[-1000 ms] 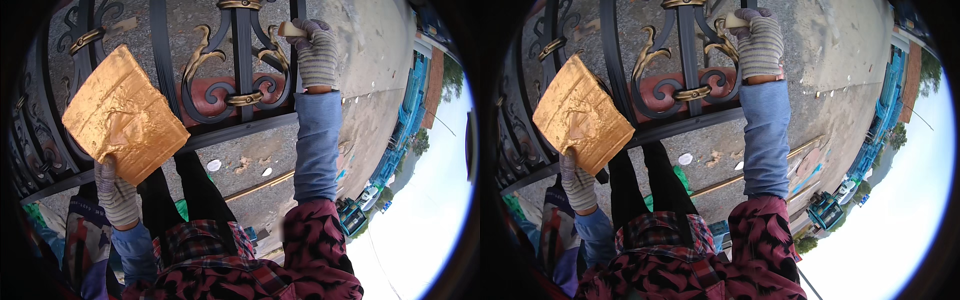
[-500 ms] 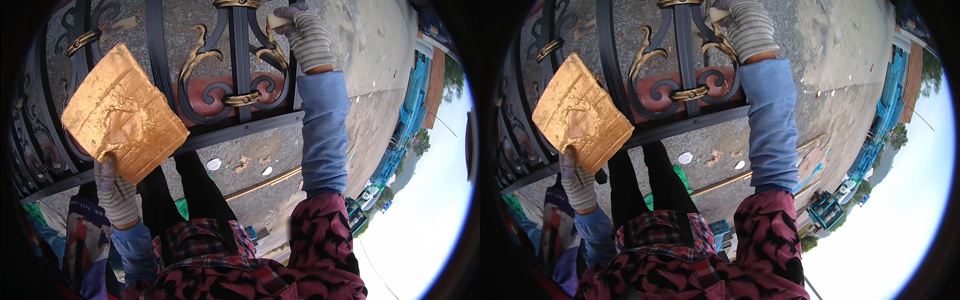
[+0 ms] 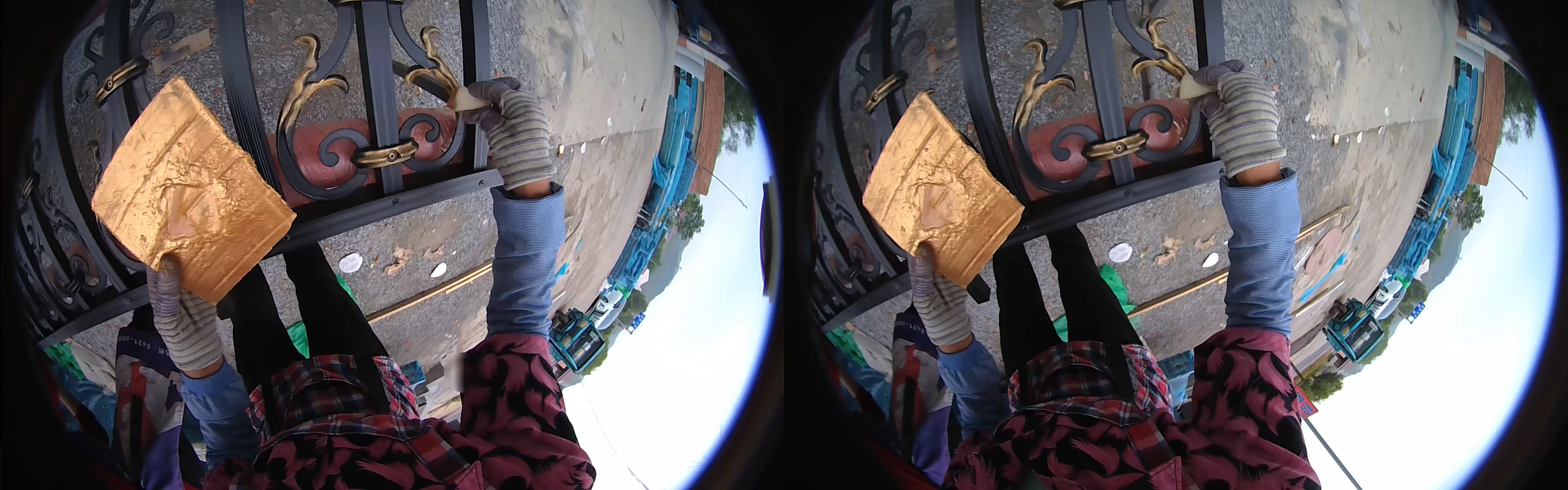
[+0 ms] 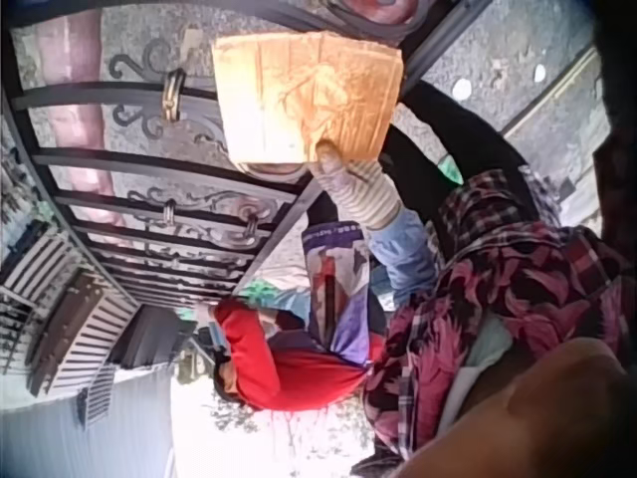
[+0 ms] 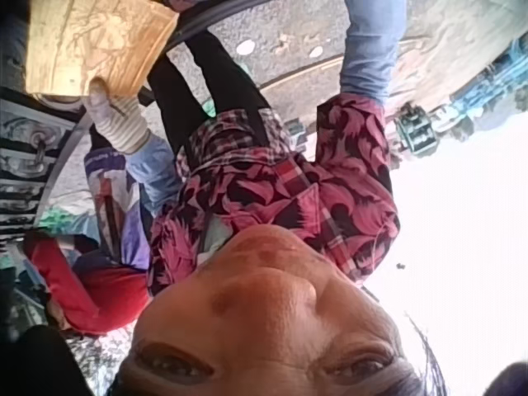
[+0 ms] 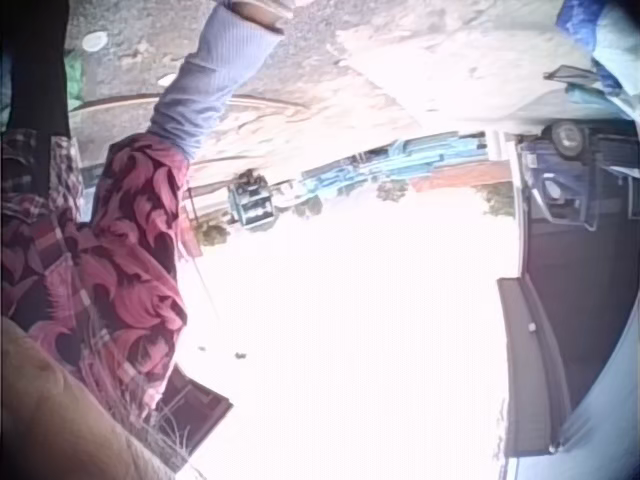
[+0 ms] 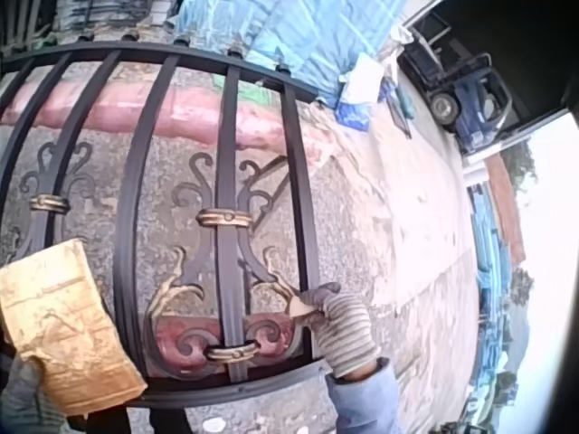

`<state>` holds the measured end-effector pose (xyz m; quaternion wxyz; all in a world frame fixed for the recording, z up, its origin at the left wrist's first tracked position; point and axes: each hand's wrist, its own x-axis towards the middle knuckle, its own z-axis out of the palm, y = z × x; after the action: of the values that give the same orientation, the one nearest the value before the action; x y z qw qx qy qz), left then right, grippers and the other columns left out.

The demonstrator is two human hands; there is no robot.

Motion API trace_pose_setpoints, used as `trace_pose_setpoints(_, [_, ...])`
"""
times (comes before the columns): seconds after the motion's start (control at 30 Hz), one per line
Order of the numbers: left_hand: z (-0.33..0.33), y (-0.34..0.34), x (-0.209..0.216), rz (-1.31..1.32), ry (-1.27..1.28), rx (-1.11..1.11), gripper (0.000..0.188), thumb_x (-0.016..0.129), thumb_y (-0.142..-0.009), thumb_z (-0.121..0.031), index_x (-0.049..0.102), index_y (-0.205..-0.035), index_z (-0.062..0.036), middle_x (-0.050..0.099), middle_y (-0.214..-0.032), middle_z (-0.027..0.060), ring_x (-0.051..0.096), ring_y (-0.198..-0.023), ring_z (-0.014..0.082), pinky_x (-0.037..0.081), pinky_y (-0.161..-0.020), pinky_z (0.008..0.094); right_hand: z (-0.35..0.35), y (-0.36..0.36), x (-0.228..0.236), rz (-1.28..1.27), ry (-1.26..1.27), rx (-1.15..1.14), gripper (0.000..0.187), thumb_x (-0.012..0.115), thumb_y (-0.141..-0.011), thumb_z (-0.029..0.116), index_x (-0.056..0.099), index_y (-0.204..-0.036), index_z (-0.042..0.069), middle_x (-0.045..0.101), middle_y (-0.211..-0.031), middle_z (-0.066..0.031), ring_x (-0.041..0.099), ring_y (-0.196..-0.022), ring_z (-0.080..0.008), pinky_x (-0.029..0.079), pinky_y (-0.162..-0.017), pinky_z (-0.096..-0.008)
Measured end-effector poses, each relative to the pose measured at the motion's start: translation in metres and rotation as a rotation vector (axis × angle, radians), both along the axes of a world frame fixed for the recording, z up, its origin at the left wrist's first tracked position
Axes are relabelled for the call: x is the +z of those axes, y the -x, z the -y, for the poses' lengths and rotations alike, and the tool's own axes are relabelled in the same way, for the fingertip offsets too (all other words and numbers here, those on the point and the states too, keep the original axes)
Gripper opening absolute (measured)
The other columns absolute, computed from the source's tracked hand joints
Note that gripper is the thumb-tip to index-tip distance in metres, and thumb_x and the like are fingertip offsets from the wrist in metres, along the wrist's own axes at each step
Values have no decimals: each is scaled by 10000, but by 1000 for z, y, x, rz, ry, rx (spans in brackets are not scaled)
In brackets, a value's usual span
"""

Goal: The person applies gold paint to the ornate scrollwork of a black metal gate using a small brush. They hold a gold paint container in the left hand and repeatedly brush the decorative elements while another person works nearby.

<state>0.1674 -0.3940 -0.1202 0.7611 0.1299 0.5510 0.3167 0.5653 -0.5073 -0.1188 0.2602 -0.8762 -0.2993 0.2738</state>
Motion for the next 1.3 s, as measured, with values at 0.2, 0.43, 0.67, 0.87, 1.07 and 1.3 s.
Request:
trace_pose_setpoints(0.2, [2,7,-8,37,28,-23,532,639,-801,-187,431,-1265,-32,525,-1199,110,530,-1096,250,442,-942,415,-2,11,5,489,149,242,288,689,-682,33,643,-966,49,621,-885,-131,619,-806,-273,497,-770,-322])
trace_pose_setpoints(0.43, [5,10,0,46,0,-5,524,631,-809,-180,429,-1268,-33,526,-1202,109,533,-1096,246,445,-939,412,6,45,28,272,-97,119,336,698,-637,-3,631,-962,49,601,-929,-106,585,-885,-261,474,-774,-314])
trace_pose_setpoints(0.67, [3,12,2,32,7,31,519,632,-812,-173,430,-1270,-38,519,-1212,111,524,-1109,247,438,-947,409,39,78,32,196,-97,-105,329,718,-641,-8,621,-953,30,604,-899,-114,593,-813,-241,482,-742,-330])
trace_pose_setpoints(0.87, [1,17,-3,31,24,10,525,638,-807,-171,430,-1268,-30,515,-1216,118,511,-1122,247,424,-959,422,22,88,18,255,-103,5,267,690,-688,-31,610,-940,7,600,-875,-85,593,-805,-193,479,-755,-293])
trace_pose_setpoints(1.07, [1,15,0,15,-15,-17,538,637,-808,-181,419,-1275,-27,508,-1221,132,513,-1121,261,429,-950,438,20,79,0,434,49,133,318,718,-624,-30,621,-917,45,600,-848,-101,606,-780,-242,504,-707,-320])
trace_pose_setpoints(1.3, [1,19,3,18,21,-40,537,623,-816,-182,408,-1283,-27,500,-1233,133,508,-1128,265,430,-950,441,17,82,3,427,31,129,295,672,-641,-73,618,-908,41,598,-851,-106,610,-792,-251,509,-712,-316])
